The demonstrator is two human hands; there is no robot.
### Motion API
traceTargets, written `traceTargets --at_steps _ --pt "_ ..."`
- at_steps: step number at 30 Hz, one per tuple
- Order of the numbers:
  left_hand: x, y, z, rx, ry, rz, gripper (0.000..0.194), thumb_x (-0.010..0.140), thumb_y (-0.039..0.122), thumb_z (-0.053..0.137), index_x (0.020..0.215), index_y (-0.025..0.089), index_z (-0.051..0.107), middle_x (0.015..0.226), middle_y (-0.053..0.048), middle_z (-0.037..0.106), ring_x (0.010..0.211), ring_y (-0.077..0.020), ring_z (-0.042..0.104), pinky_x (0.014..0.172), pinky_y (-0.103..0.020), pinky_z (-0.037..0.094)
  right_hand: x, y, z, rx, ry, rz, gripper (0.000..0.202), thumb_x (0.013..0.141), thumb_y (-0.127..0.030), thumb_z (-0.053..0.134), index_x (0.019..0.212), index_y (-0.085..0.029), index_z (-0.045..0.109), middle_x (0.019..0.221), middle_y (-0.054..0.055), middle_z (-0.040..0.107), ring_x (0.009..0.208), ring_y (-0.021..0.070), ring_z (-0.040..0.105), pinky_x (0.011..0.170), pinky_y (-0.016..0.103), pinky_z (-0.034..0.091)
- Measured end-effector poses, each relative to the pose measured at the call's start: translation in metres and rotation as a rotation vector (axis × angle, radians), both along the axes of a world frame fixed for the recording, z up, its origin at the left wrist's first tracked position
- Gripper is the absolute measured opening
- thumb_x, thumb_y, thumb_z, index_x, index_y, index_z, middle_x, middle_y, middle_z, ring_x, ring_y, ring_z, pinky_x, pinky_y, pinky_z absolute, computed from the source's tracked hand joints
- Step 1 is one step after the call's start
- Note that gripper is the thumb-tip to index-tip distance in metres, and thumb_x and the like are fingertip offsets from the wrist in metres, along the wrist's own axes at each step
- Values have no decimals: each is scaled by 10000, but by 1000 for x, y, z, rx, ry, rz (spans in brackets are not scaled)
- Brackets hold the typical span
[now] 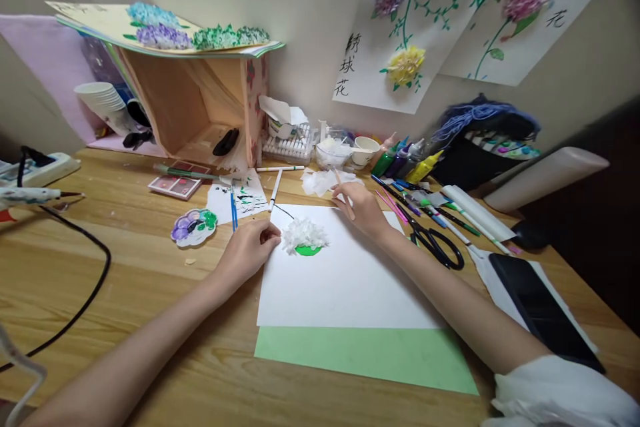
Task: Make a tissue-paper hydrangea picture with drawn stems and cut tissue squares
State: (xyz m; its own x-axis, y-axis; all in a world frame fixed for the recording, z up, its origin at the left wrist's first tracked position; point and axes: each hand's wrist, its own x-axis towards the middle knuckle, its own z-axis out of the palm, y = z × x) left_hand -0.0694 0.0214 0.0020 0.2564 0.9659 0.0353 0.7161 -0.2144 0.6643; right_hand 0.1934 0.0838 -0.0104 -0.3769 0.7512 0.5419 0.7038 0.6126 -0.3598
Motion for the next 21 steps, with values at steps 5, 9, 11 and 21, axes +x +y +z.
traceTargets --at_steps 5,9,11,21 --pt "-4 4 -3 39 -2 90 191 787 292 513 898 184 624 780 -19 650 734 -174 586 656 -277 415 -20 25 1 33 -114 44 134 793 -55 497 837 -172 547 910 114 637 886 245 558 744 334 424" --pt "-6 6 -5 34 -9 136 212 796 326 500 915 189 609 794 -19 650 744 -178 594 657 -278 419 -25 39 7 14 -178 97 227 765 10 421 766 -175 552 773 75 613 823 219 530 679 289 398" --pt "-7 7 -5 34 -10 153 215 798 330 499 923 193 606 788 -15 648 738 -176 593 650 -277 418 -25 42 10 -1 -157 95 222 761 3 420 720 -178 543 724 63 589 788 209 525 655 279 388" --pt "3 -5 7 238 -135 98 198 866 334 453 939 197 577 862 -27 620 769 -156 545 701 -274 423 -25 -7 34 -132 303 123 116 741 -80 519 760 -193 502 780 33 604 743 178 583 693 295 430"
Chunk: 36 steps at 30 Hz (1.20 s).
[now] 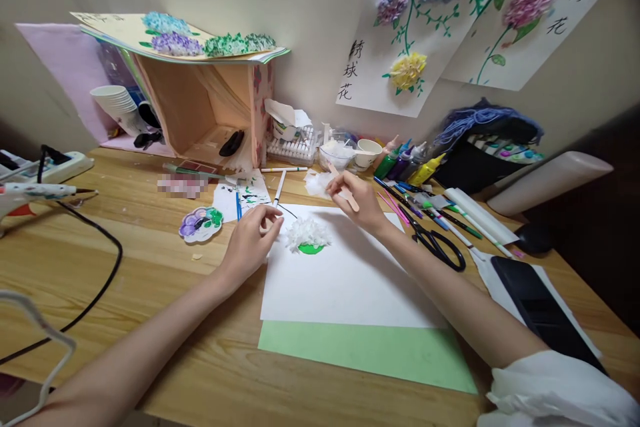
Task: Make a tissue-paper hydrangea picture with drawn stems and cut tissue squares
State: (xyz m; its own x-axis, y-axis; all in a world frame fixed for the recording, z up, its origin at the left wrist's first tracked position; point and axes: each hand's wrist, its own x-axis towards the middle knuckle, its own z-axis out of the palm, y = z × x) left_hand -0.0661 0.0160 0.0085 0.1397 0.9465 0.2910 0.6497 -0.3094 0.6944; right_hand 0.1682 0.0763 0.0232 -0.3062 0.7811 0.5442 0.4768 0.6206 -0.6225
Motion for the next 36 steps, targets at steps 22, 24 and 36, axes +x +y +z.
traceTargets --at_steps 22,24,36 --pt "17 -22 -3 -153 120 -161 131 825 285 528 772 200 611 808 -21 643 808 -182 559 733 -303 404 -14 -95 -39 37 173 201 425 951 -348 217 825 -211 599 606 30 528 594 176 502 591 328 411" --pt "17 -22 -3 -136 128 -151 122 819 271 531 766 196 611 796 -18 640 795 -177 557 721 -295 401 -14 -96 -40 101 104 262 444 951 -324 200 753 -208 580 557 30 505 561 177 470 571 329 393" --pt "16 -16 -4 -146 179 -79 178 823 327 513 766 190 611 801 -28 646 785 -178 558 696 -291 405 -21 -89 -38 67 -26 243 367 949 -236 259 750 -189 564 596 35 548 600 163 493 602 309 420"
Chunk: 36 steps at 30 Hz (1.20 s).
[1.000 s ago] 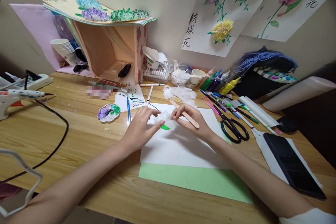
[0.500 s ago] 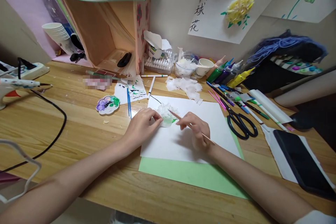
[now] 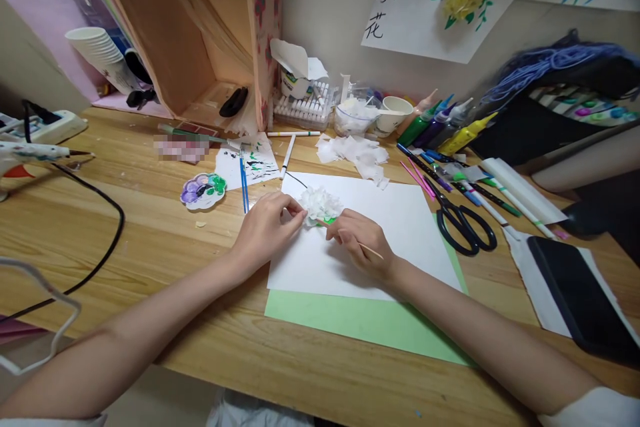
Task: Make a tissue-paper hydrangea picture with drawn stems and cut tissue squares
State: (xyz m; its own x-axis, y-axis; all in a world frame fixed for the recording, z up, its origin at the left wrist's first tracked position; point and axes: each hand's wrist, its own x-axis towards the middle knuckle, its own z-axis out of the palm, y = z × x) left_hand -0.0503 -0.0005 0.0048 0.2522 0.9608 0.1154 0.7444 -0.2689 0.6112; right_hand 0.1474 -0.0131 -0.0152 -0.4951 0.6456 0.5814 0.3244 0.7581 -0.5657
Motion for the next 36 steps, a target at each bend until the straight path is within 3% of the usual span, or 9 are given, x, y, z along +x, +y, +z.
traceTargets --at_steps 7,13,19,25,32,36 --pt "-14 16 -5 -103 17 52 119 784 279 557 818 182 616 807 -34 665 764 -180 592 644 -279 417 -6 4 3 -52 -44 -34 378 957 -256 262 689 -202 522 565 14 516 565 147 489 592 289 415" --pt "-17 21 -7 -110 -12 46 93 756 264 595 786 180 623 774 -21 669 727 -166 598 635 -271 418 -28 31 30 -408 -76 -170 558 959 -403 261 460 -211 420 395 -16 471 461 123 541 578 258 435" --pt "-16 20 -6 -109 -20 39 94 752 256 592 783 175 629 771 -20 667 718 -161 593 627 -267 411 -36 54 43 -606 -33 -149 566 916 -505 331 470 -189 475 316 -26 484 306 90 469 405 221 375" --pt "-16 21 -6 -124 -17 51 100 746 259 597 781 174 636 771 -22 669 714 -160 590 609 -262 404 -17 28 45 -490 108 -158 531 929 -474 321 518 -192 504 371 -25 465 368 102 470 452 244 407" --pt "-15 20 -5 -118 -2 59 80 747 245 597 768 176 632 773 -19 672 719 -162 597 605 -262 398 -5 8 29 -113 -91 18 447 959 -311 250 589 -209 479 514 4 511 481 117 496 510 261 397" --pt "-15 19 -4 -114 3 60 76 748 240 600 772 174 631 771 -18 669 727 -162 598 606 -261 395 -9 9 19 -21 -141 3 422 957 -294 257 602 -205 468 527 15 514 494 126 496 516 266 386"
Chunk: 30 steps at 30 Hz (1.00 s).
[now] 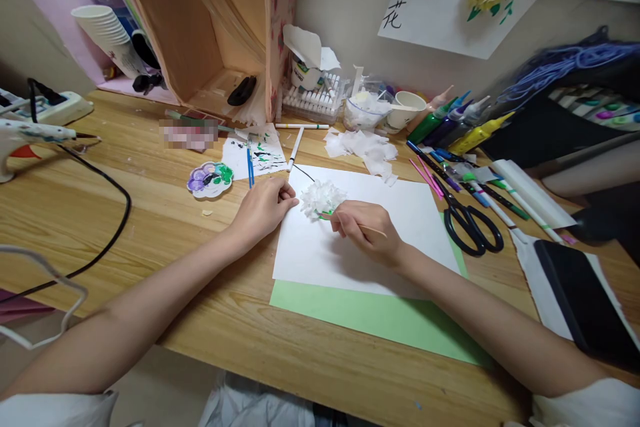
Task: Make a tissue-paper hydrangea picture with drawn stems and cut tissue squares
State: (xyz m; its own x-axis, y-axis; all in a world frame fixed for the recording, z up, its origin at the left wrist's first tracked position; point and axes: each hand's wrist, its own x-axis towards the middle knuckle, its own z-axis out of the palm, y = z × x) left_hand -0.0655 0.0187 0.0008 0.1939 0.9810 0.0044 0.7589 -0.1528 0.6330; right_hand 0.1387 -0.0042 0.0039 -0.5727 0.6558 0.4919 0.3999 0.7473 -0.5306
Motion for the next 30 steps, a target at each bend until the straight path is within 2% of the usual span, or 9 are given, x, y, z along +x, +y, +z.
traceTargets --at_steps 9,11,16,19,24,30 --pt "0 -1 1 3 -3 -6 76 751 240 603 771 170 626 757 -21 660 730 -164 589 612 -260 397 -4 4 -1 -16 10 -29 427 960 -294 253 616 -203 490 508 0 494 497 123 509 526 258 394" --pt "0 -1 1 2 -6 -3 81 753 242 603 776 169 628 765 -22 659 740 -167 589 615 -261 398 -6 5 0 -88 50 -54 443 961 -309 254 603 -202 493 495 -4 495 503 122 531 541 251 411" --pt "-1 -1 -1 -3 -14 -5 77 757 243 605 786 174 627 771 -17 658 743 -166 589 614 -264 395 -13 13 4 -406 201 -214 502 947 -415 300 537 -196 491 407 -22 485 429 108 518 511 234 428" --pt "-1 -1 0 7 -13 -17 64 757 236 606 773 176 624 758 -13 657 737 -164 588 606 -261 387 -18 19 7 -491 267 -273 533 924 -486 315 512 -193 483 365 -24 477 401 111 526 467 227 417" --pt "1 -1 1 -4 -17 -8 54 752 224 607 761 174 623 762 -13 659 718 -156 588 600 -261 383 -26 32 13 -496 220 -312 564 913 -519 309 488 -191 482 328 -24 479 350 107 506 441 225 410" --pt "0 0 0 -11 -19 -10 59 745 230 607 763 178 628 747 -6 658 704 -153 585 588 -261 381 -33 39 20 -436 79 -260 576 933 -459 312 442 -190 448 310 -28 458 337 91 487 455 219 397"
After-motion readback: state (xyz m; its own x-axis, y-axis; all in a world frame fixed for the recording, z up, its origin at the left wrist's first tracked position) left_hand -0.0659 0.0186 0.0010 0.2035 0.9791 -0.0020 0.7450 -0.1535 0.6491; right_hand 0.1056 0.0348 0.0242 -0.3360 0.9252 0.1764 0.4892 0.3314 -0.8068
